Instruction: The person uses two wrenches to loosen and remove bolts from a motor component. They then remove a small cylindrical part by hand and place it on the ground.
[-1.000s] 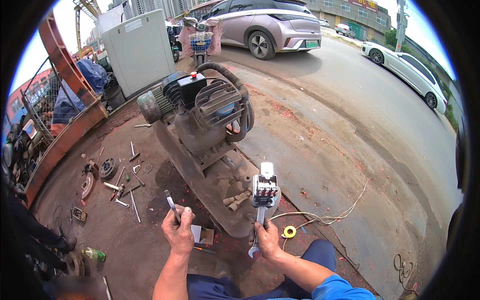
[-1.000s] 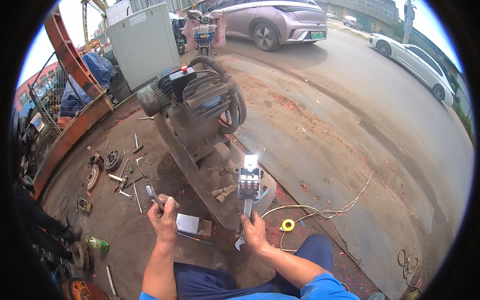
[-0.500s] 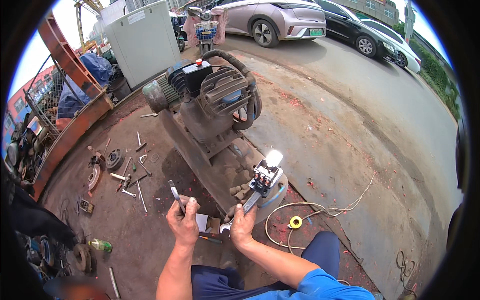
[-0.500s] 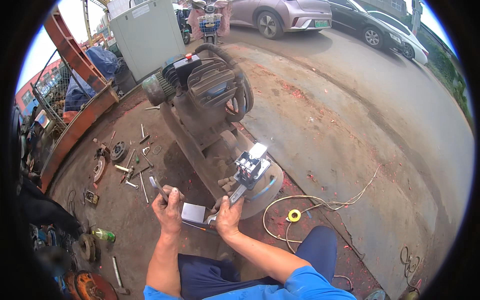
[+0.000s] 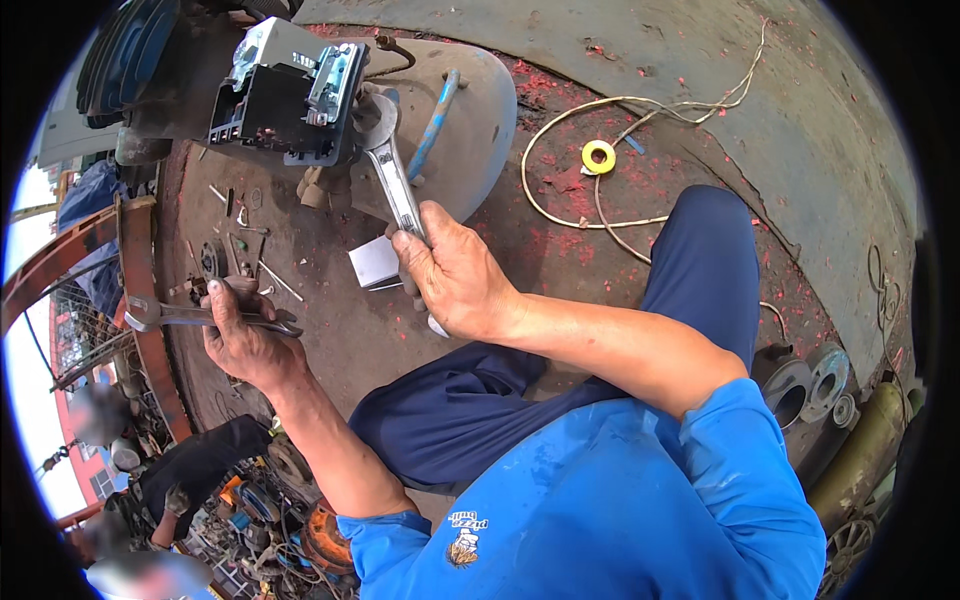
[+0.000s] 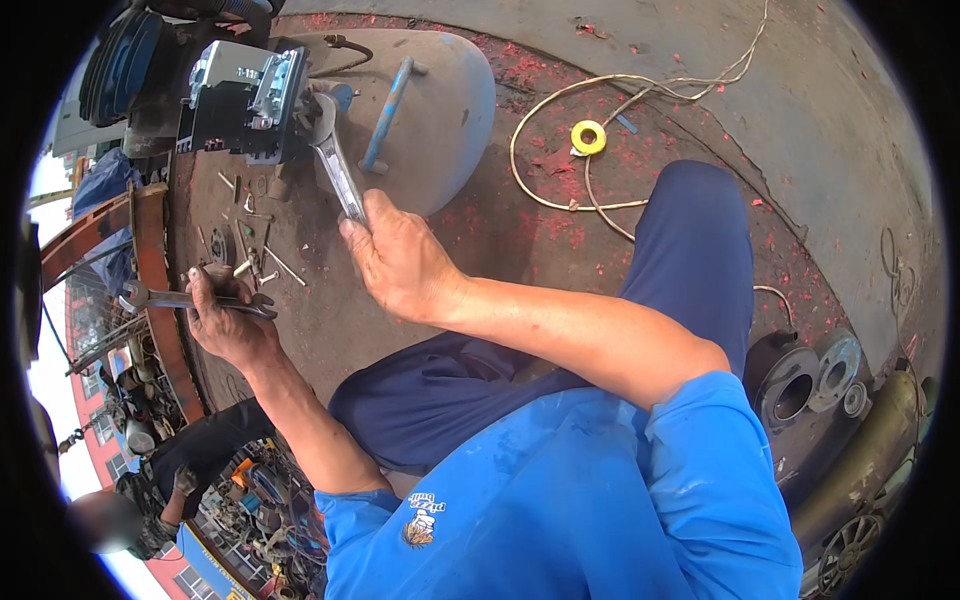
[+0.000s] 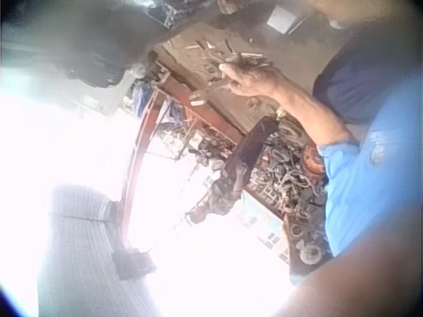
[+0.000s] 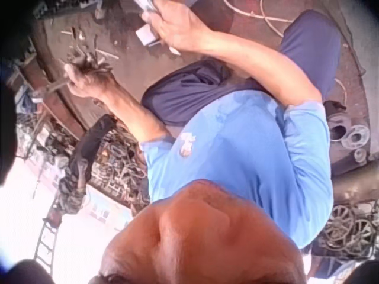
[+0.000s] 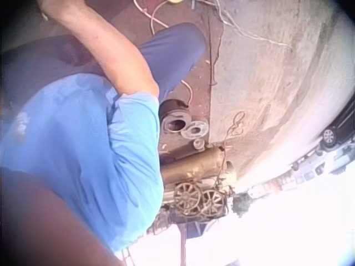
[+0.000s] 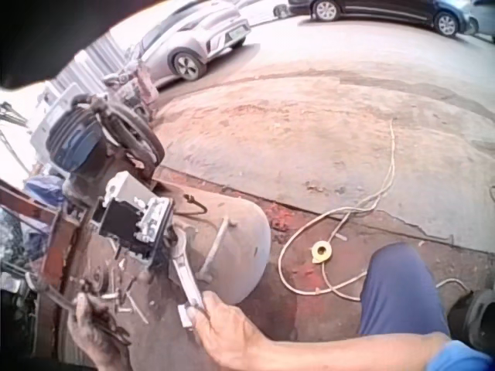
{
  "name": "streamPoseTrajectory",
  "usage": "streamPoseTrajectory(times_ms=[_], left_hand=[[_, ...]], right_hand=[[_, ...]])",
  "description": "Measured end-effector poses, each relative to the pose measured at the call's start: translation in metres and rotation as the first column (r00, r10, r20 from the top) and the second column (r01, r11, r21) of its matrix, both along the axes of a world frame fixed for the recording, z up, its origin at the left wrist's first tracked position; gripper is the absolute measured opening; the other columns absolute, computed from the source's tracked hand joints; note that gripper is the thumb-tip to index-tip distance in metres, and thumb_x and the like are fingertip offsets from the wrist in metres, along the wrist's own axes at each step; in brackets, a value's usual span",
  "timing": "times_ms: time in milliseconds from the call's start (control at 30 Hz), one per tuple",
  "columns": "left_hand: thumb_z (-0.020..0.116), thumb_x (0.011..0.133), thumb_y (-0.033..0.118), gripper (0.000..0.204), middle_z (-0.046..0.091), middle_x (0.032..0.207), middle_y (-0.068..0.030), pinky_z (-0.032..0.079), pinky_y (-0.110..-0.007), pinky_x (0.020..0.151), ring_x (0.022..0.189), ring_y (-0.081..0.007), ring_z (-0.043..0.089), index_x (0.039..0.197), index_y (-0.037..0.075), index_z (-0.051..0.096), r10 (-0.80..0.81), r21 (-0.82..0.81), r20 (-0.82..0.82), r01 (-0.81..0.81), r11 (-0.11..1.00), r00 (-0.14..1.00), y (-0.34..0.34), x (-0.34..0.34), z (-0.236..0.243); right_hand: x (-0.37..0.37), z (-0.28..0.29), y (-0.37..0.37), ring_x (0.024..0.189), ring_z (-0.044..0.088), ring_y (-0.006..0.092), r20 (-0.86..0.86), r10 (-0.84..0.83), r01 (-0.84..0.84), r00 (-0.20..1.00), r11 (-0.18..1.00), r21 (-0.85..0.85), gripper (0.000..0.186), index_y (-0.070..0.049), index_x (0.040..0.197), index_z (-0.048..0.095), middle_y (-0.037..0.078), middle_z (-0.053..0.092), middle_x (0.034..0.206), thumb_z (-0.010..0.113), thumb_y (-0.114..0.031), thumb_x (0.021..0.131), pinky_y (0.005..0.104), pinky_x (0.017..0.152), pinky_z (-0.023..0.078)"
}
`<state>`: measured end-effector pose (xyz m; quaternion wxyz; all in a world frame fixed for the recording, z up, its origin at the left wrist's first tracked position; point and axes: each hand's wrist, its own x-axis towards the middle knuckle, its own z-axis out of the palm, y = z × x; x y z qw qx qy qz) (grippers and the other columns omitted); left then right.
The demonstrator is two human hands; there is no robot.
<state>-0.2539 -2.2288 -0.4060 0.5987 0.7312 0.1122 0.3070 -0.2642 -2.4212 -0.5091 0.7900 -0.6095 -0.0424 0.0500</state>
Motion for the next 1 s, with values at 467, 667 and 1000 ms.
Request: streamPoseTrajectory(times_ms=[467,667,1000], left_hand=[[0.063,0.097,0.018,0.022,0.056,0.067,-0.0055,0.035,-0.021,0.044,0.052,-0.0086,0.046,0.08,0.004,0.057,-0.134,0.022,-0.07,0.136,0.99,0.989,-0.032,0.014,-0.02],[0.063,0.096,0.016,0.021,0.058,0.068,-0.0061,0.035,-0.021,0.044,0.052,-0.0085,0.047,0.08,0.004,0.057,-0.083,0.056,-0.103,0.089,0.994,0.991,-0.031,0.012,-0.019],[0.063,0.096,0.016,0.018,0.058,0.068,-0.0061,0.036,-0.021,0.044,0.052,-0.0083,0.048,0.084,0.003,0.058,-0.132,0.054,-0.109,0.139,0.989,0.985,-0.027,0.003,-0.021]], right_hand=[[0.108,0.059,-0.175,0.045,0.049,0.0092,-0.169,0.648,-0.668,0.743,0.733,-0.127,0.031,-0.003,0.109,0.065,0.0,0.051,0.059,0.057,-0.03,0.097,0.0263,0.043,0.039],[0.11,0.057,-0.177,0.043,0.047,0.0086,-0.166,0.653,-0.674,0.739,0.72,-0.168,0.035,-0.002,0.11,0.066,-0.001,0.051,0.058,0.058,-0.033,0.096,0.0256,0.042,0.038],[0.176,0.058,-0.18,0.048,0.055,0.0134,-0.106,0.831,-0.823,0.547,0.511,-0.248,0.025,-0.002,0.105,0.07,0.003,0.063,0.066,0.058,-0.022,0.095,0.0288,0.047,0.044]])
